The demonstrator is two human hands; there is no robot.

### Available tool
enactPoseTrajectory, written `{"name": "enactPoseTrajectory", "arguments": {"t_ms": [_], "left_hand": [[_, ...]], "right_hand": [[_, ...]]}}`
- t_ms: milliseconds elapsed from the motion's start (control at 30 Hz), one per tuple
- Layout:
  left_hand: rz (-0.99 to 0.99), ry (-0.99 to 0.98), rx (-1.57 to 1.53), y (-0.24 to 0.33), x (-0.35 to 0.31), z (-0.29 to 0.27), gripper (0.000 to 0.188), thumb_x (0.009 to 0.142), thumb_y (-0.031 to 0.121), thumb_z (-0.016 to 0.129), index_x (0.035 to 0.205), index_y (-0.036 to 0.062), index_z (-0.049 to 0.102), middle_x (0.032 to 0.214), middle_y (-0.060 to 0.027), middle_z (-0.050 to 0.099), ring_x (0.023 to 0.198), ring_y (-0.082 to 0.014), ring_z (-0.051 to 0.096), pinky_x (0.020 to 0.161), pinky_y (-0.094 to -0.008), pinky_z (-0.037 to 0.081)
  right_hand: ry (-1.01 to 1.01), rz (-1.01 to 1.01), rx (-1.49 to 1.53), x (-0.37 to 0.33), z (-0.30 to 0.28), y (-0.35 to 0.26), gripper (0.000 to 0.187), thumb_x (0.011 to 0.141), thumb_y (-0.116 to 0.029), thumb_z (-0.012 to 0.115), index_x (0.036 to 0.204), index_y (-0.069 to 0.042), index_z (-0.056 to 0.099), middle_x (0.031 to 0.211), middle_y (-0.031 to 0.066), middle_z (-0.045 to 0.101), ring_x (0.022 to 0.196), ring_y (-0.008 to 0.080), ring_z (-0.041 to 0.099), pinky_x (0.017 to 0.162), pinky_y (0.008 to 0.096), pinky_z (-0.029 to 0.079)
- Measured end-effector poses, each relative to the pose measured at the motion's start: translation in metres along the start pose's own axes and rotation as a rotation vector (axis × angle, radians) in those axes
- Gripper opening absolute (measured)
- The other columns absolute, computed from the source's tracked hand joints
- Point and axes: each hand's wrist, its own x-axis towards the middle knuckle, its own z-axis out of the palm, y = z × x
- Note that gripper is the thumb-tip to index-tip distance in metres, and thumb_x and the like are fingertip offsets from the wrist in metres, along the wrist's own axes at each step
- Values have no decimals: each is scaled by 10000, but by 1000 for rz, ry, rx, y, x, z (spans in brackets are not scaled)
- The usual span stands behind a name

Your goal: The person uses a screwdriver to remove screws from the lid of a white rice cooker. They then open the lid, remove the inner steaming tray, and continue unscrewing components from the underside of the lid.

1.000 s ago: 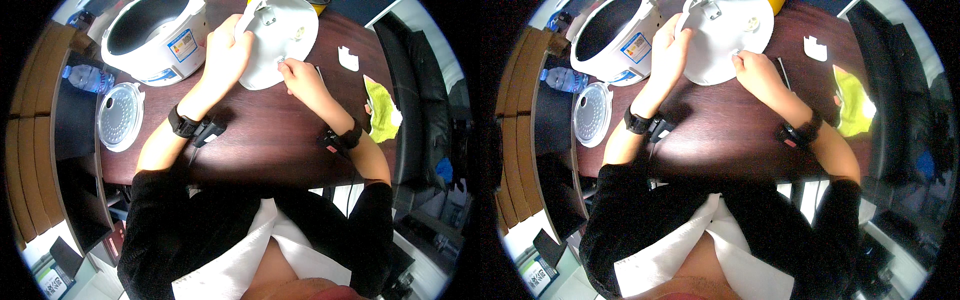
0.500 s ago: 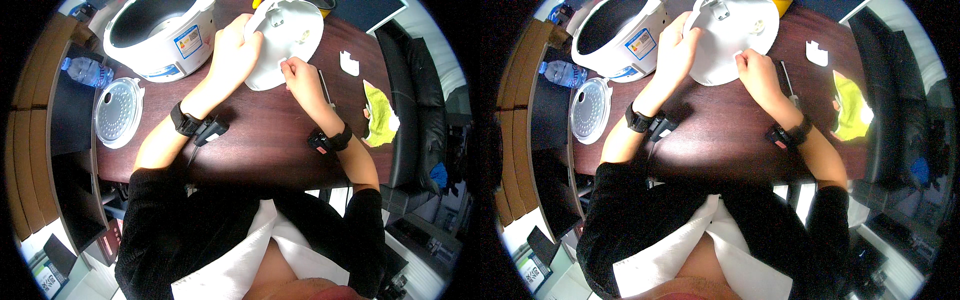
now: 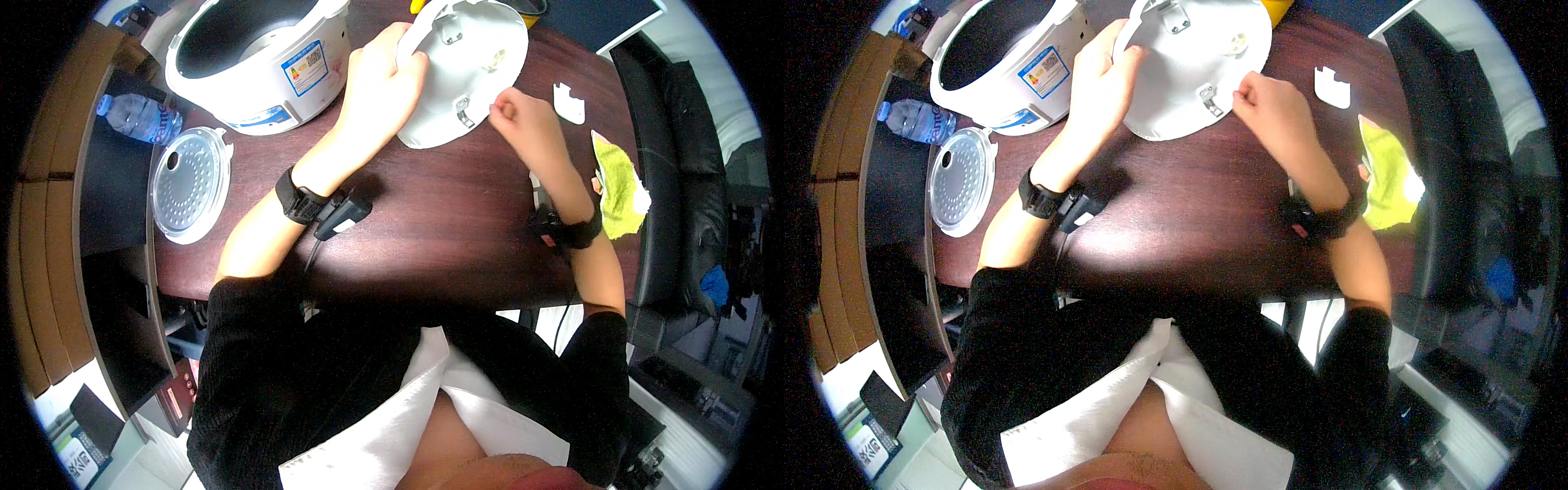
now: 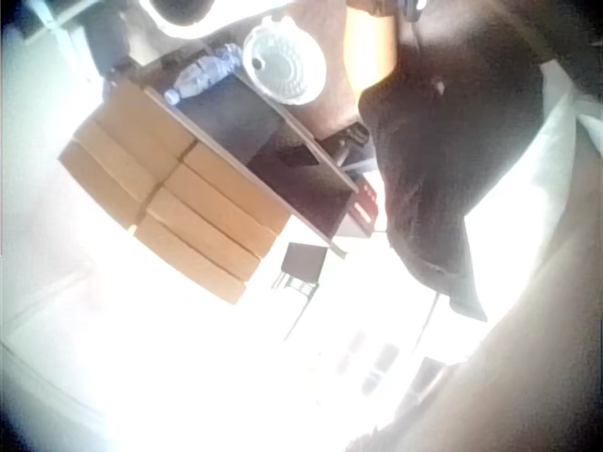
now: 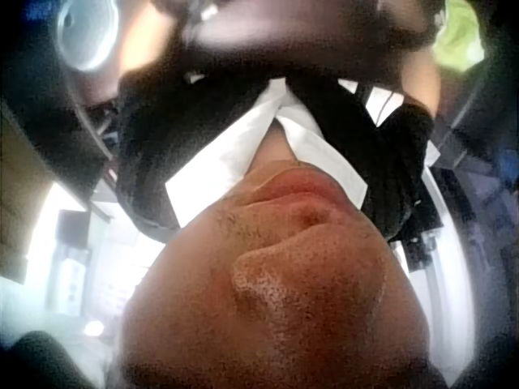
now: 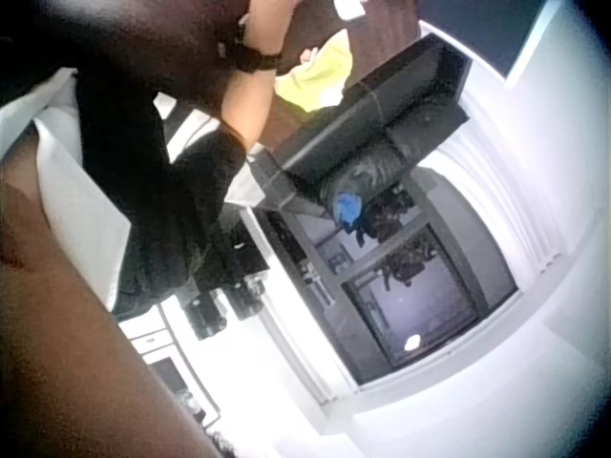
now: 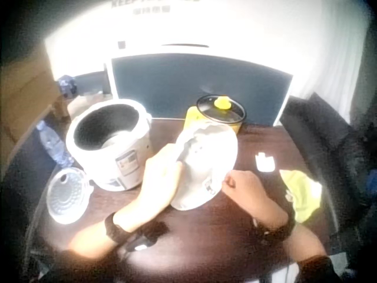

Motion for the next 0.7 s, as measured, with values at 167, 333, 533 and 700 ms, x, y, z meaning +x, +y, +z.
{"name": "enactPoseTrajectory", "arguments": {"t_ms": [167,333,533,700], "left_hand": [[46,-12,13,-3,2,0,265,817,113,490,1024,-9,601,747,-163,651,692,-214,660,643,-331,512],[52,-21,46,-3,0,2,265,832,108,494,1050,-4,596,768,-155,660,708,-209,665,662,-322,519],[47,-31,62,-4,1,2,259,836,109,491,1044,-5,596,769,-153,660,710,-203,666,660,-320,519],[49,-28,64,-2,1,2,253,841,109,491,1044,-1,594,789,-147,666,722,-201,668,669,-320,521]], "right_hand": [[-21,130,38,-12,-38,67,142,801,-149,629,794,-12,596,633,112,603,530,206,598,515,308,444],[29,438,-34,-19,-61,122,153,819,-166,620,821,-13,633,653,101,622,496,174,609,509,306,481],[124,427,-99,-15,-57,172,194,850,-225,613,868,-35,647,659,102,625,491,186,609,517,322,481],[95,390,-70,-10,-51,177,202,848,-243,623,886,-46,647,651,99,622,482,181,605,508,319,480]]}}
